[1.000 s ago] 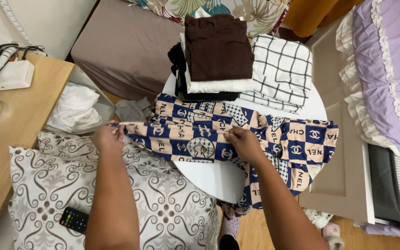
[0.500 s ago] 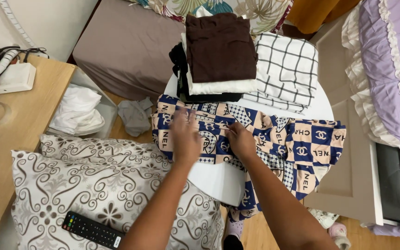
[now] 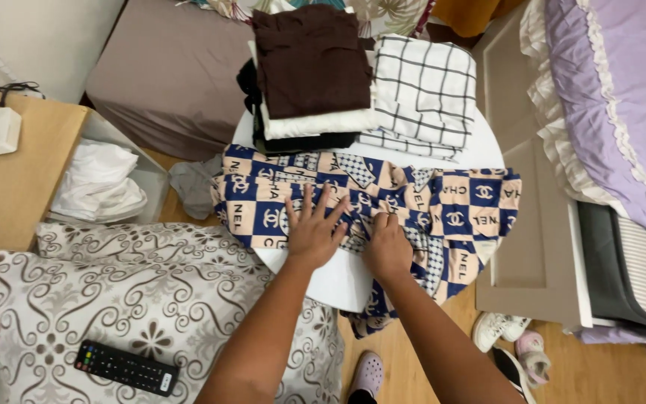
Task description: The person folds a brown t-shirt and a patterned blue and beige shirt on a white round table. They smooth the garments and fold them into neat rectangles, placing the finished items into a stack of other folded clothes.
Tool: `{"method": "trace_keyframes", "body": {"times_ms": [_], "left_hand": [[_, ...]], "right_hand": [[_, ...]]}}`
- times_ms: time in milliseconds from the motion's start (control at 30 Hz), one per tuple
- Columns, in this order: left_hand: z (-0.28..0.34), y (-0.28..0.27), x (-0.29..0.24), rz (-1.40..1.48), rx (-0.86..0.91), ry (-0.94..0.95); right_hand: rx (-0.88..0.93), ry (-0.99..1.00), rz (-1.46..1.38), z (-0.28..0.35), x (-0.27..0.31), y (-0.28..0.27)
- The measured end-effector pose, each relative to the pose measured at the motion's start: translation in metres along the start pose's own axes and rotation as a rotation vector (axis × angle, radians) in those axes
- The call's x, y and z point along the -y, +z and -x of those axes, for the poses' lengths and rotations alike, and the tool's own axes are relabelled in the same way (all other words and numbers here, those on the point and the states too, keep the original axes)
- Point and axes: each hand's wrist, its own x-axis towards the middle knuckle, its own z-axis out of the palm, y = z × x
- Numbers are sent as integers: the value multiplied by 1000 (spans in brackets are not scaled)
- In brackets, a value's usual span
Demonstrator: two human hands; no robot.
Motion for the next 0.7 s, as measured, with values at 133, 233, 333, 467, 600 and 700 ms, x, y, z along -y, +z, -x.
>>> {"method": "trace_keyframes", "body": {"times_ms": [133, 233, 333, 467, 600, 700], "left_hand": [[-4, -3, 0, -42, 3, -16], [-4, -3, -5, -48, 30, -41], [-6, -10, -12, -58, 90, -96], [-8, -15, -33, -12, 171, -241], [-10, -13, -49, 1, 166, -370], [-13, 4, -48, -41, 110, -404]], "right_hand": [[93, 23, 154, 27, -32, -12], [180, 129, 173, 52, -57, -30], [239, 189, 90, 63, -81, -47], [338, 238, 185, 62, -116, -83], [290, 244, 230, 49, -147, -124], [197, 365, 159, 40, -157, -160]]}}
